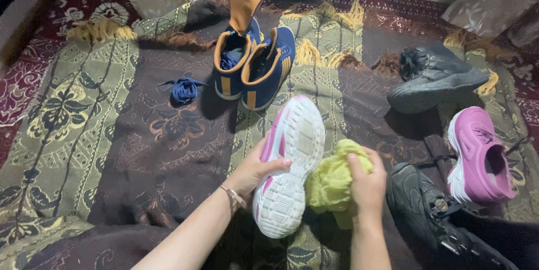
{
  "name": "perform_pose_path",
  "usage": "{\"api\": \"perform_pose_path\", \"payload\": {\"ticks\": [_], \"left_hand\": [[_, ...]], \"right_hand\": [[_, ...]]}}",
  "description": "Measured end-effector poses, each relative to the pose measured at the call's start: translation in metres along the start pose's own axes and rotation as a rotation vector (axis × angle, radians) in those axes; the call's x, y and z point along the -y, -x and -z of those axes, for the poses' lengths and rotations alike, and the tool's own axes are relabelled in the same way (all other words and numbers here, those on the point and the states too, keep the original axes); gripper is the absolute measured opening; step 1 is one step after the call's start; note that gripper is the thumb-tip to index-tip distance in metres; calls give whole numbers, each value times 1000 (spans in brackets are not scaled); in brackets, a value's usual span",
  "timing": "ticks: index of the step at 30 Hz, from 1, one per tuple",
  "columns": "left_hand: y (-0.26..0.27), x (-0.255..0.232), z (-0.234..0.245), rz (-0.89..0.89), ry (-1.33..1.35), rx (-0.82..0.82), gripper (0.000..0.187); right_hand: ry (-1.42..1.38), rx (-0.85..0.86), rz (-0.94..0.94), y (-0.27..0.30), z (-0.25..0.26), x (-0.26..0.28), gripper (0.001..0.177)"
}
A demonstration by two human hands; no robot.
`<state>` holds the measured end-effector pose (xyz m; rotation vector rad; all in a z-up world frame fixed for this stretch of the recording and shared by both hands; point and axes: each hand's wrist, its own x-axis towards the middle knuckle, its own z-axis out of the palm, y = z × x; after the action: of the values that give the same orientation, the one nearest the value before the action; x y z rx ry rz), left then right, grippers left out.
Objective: The person removes a yellow cloth from a pink shoe, then picks up a black high-top sneaker and begins threading its laces through the eyelets. The person continues to lace the shoe by hand, pulling the laces through each eyelet in sequence.
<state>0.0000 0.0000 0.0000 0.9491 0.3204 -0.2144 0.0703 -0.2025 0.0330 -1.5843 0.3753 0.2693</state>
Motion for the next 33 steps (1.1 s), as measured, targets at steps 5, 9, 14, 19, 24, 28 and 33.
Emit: {"api": "perform_pose_path", "payload": {"ticks": [5,9,14,19,24,28,33], "left_hand": [[5,-2,-8,-32,129,20,95],[4,-9,-4,-24,198,1,93],[-2,4,-6,-74,80,-38,88],[-32,-5,-6,-289,-396,-218,87],[-102,-33,-35,-489,-1089,-494,93],[-160,-55,-52,-520,-1378,-499,87],[-219,-45,-53,-870,-1749,-484,62]], "right_hand": [[182,184,240,-15,-9,-40,27],[19,105,226,-26,5,-33,26],[52,175,187,-18,-6,-40,27],[-37,16,246,-30,11,-33,26],[140,-37,403,-44,16,-44,30],[200,-53,318,-52,16,-51,44],[538,74,456,-68,18,-63,68]]}}
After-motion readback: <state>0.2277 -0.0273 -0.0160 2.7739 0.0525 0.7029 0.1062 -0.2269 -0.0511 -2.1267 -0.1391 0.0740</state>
